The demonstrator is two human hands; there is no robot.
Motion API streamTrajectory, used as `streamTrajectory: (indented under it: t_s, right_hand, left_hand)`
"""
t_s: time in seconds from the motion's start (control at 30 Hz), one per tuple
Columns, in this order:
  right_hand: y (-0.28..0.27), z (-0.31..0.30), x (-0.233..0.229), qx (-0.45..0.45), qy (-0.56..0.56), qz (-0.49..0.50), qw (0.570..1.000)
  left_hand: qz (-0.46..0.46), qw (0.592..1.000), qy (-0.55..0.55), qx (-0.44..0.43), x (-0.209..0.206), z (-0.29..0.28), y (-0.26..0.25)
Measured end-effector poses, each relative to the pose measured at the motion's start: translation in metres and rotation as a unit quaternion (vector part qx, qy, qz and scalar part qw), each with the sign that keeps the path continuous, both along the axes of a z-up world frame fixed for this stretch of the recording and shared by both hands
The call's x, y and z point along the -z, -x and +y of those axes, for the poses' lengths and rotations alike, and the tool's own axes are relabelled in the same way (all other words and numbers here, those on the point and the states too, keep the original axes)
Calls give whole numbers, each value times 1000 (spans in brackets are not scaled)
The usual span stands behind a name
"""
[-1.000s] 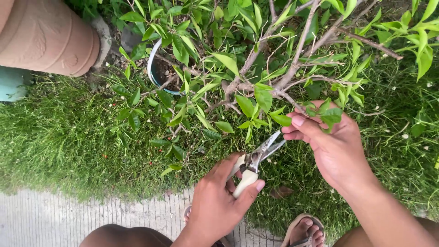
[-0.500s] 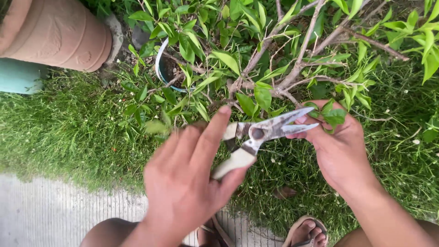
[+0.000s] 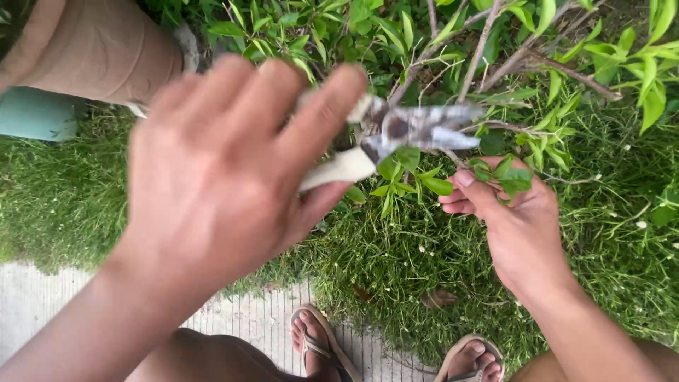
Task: Prune small branches and leaves from potted plants using gardening shears.
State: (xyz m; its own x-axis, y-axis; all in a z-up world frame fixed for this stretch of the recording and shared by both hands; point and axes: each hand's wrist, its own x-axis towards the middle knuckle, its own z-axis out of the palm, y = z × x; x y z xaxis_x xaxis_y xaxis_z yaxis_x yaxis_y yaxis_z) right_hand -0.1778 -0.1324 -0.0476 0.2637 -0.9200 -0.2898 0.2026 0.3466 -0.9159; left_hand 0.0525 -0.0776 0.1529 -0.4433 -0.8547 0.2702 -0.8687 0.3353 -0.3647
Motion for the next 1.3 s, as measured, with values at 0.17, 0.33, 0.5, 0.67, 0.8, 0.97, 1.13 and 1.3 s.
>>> streamTrajectory:
  t_s: [0.17, 0.33, 0.5, 0.67, 0.8, 0.97, 1.13, 1.3]
  right_hand:
    - [0, -4, -4, -8, 8, 8, 1000]
    - [-2, -4, 0, -2, 13, 3, 1000]
    - [-4, -5, 4, 0, 14, -7, 1000]
    - [-9, -5, 1, 4, 14, -28, 1000]
    - [-11, -3, -2, 19, 30, 0, 999]
    - [-12, -3, -6, 18, 22, 31, 999]
    - [-13, -7, -9, 23, 3, 56, 998]
    - [-14, -8, -2, 23, 5, 19, 1000]
  left_hand:
    - [68, 995, -65, 24, 24, 1, 3]
    - [35, 996, -79, -27, 39, 8, -5]
    - [51, 995, -66, -53, 46, 14, -6]
    - [42, 996, -58, -59, 56, 14, -10]
    - [39, 997, -51, -49, 58, 15, -13]
    - [41, 997, -47, -45, 56, 13, -13]
    - [34, 999, -28, -22, 51, 5, -12]
    - [28, 999, -35, -22, 48, 3, -12]
